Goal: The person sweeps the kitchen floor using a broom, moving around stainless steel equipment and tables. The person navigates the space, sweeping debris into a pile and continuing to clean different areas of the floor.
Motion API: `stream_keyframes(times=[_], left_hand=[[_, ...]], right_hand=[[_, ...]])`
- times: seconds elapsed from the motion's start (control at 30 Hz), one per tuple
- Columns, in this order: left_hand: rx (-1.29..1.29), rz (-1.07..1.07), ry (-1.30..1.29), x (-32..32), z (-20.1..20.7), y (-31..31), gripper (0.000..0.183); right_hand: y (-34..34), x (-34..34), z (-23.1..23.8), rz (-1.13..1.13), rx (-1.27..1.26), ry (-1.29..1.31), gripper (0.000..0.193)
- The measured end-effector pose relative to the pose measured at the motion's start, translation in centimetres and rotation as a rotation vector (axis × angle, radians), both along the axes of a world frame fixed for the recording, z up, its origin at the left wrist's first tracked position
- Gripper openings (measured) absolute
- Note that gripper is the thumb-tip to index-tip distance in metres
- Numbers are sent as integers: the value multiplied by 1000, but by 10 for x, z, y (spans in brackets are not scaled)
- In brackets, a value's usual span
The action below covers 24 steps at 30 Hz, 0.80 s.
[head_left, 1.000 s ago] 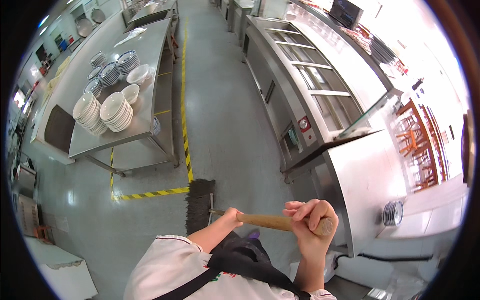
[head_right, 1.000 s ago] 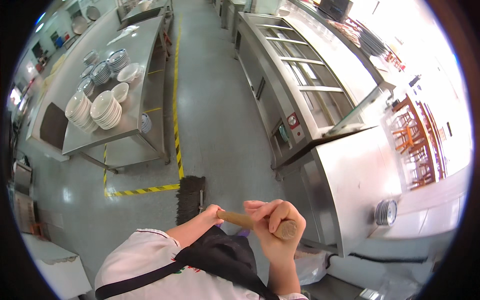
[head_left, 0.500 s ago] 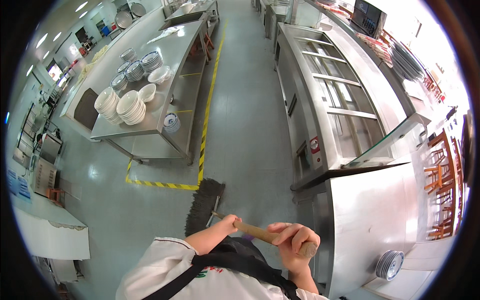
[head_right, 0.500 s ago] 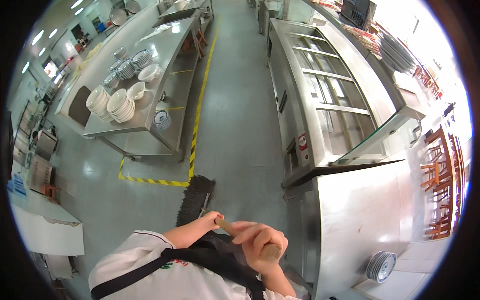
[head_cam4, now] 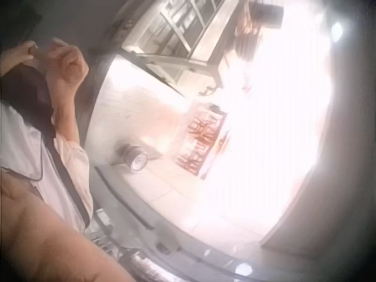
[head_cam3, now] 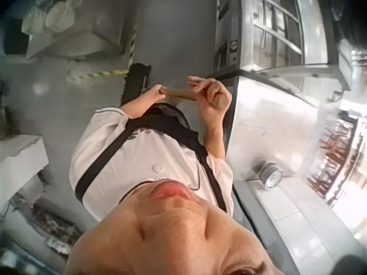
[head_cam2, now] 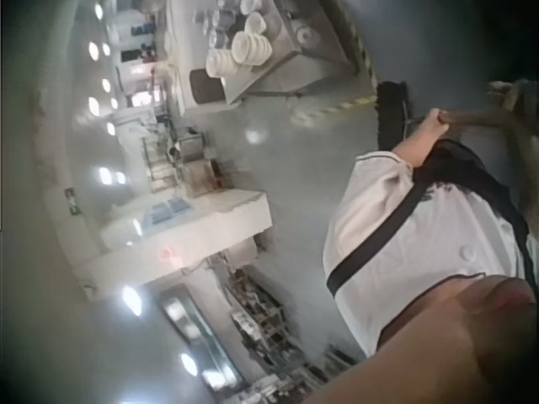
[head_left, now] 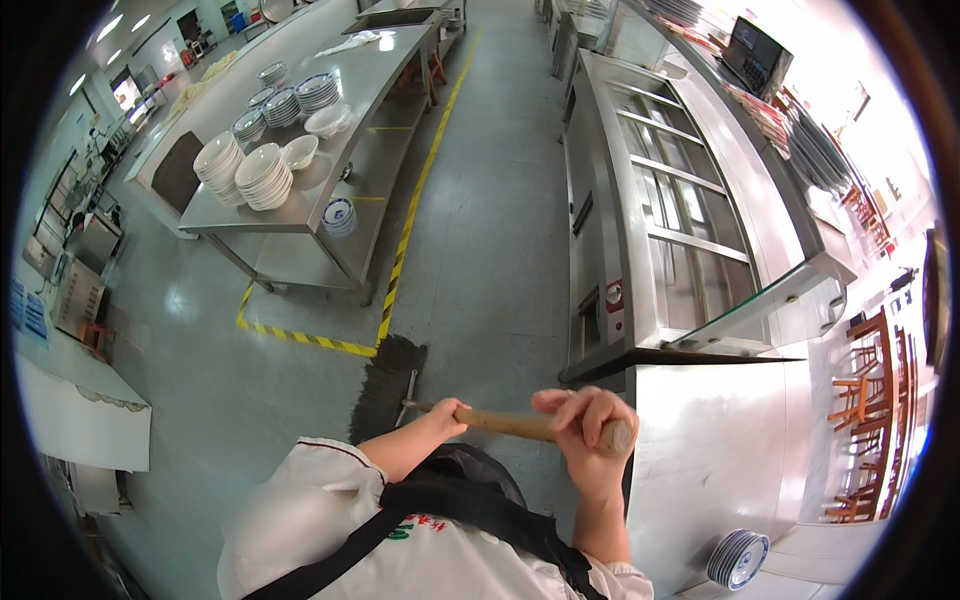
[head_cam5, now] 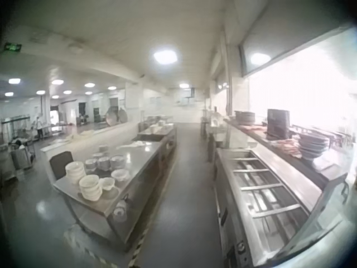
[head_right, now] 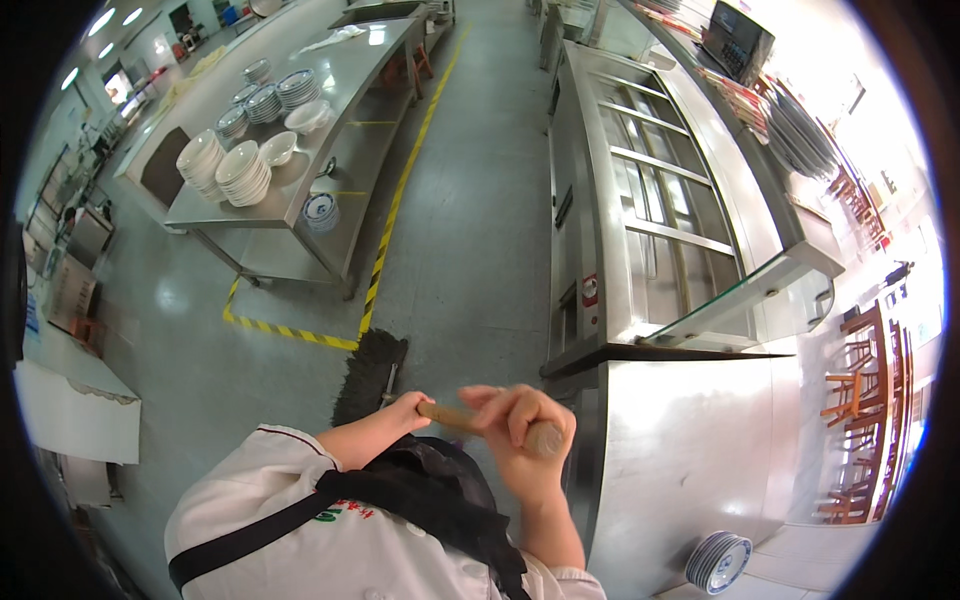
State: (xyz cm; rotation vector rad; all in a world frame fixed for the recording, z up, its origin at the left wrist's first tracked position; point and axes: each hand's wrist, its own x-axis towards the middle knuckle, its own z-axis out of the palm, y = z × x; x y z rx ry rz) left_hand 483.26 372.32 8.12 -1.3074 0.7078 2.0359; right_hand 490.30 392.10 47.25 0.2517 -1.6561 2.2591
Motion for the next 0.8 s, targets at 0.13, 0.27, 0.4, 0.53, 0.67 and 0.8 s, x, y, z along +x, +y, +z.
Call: stream_keyframes(times=[0.13, 0.27, 0.4, 0.53, 0.67, 0.8], left_hand=[[225, 342, 6, -37, 13, -16, 8], [544, 680, 40, -56, 40, -61, 15], [982, 1142, 1, -51, 100, -118, 24], [1142, 1326, 6, -60, 94, -167, 40], [1054, 1029, -135, -63, 93, -190, 59], [802, 561, -199, -61, 86, -210, 36]], right_hand=[[-24, -49, 37, 317, 37, 58, 37], [-94, -80, 78, 746, 151, 111, 21], [-191, -101, 88, 963, 375, 257, 16], [-269, -88, 78, 1045, 418, 409, 14], [-292, -72, 47, 989, 431, 444, 11], [-279, -56, 44, 960, 426, 448, 9]])
